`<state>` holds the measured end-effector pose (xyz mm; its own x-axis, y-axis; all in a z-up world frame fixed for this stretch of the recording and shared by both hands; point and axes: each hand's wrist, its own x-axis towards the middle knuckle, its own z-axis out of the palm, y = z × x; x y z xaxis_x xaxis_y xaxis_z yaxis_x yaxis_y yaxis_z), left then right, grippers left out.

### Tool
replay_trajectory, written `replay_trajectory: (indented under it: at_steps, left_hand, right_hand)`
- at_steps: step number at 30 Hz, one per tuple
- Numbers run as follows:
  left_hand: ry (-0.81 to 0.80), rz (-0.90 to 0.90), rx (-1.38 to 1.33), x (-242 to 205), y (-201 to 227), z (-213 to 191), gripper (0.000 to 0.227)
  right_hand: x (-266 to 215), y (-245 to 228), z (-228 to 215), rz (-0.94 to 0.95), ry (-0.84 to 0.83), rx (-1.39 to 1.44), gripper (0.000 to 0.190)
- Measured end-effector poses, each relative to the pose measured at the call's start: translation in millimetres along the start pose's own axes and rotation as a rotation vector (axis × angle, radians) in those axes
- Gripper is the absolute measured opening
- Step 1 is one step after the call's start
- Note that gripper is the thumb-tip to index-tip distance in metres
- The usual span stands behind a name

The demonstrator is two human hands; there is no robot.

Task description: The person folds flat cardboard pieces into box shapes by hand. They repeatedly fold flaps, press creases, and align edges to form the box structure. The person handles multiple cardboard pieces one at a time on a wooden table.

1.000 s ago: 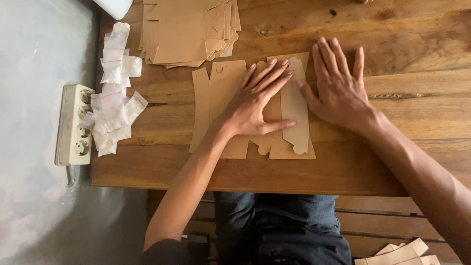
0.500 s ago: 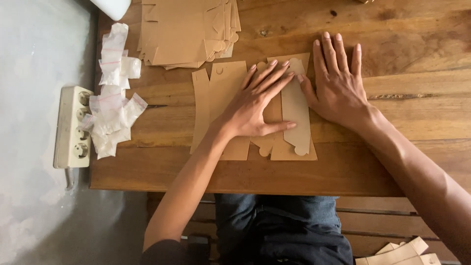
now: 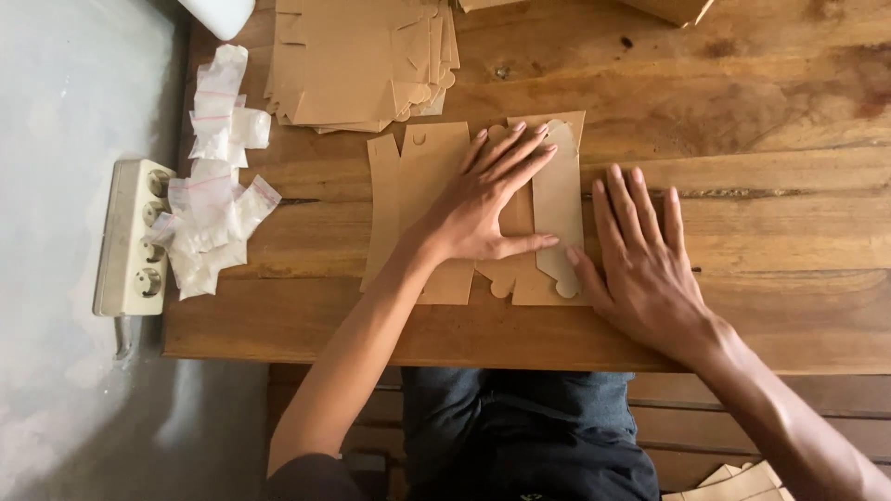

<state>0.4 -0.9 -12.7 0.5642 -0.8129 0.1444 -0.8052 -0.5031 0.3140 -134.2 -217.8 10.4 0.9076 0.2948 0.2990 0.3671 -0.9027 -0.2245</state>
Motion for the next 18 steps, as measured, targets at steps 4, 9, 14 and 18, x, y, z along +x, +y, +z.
replay_trajectory:
  at_steps: [4, 9, 14, 18]
  left_hand:
    - [0.015, 0.000, 0.021, 1, -1, 3, 0.108]
    - [0.008, -0.001, 0.038, 0, -1, 4, 0.110]
    - [0.061, -0.013, -0.022, -1, 3, -1, 0.113]
    - [0.089, -0.005, -0.113, -3, -2, 4, 0.117]
  right_hand:
    - [-7, -1, 3, 0.022, -0.050, -0.021, 0.077]
    - [19, 19, 13, 0.022, -0.037, 0.053, 0.077]
    - [73, 55, 26, 0.088, -0.096, 0.067, 0.081]
    - [107, 74, 33, 0.077, -0.088, 0.151, 0.071]
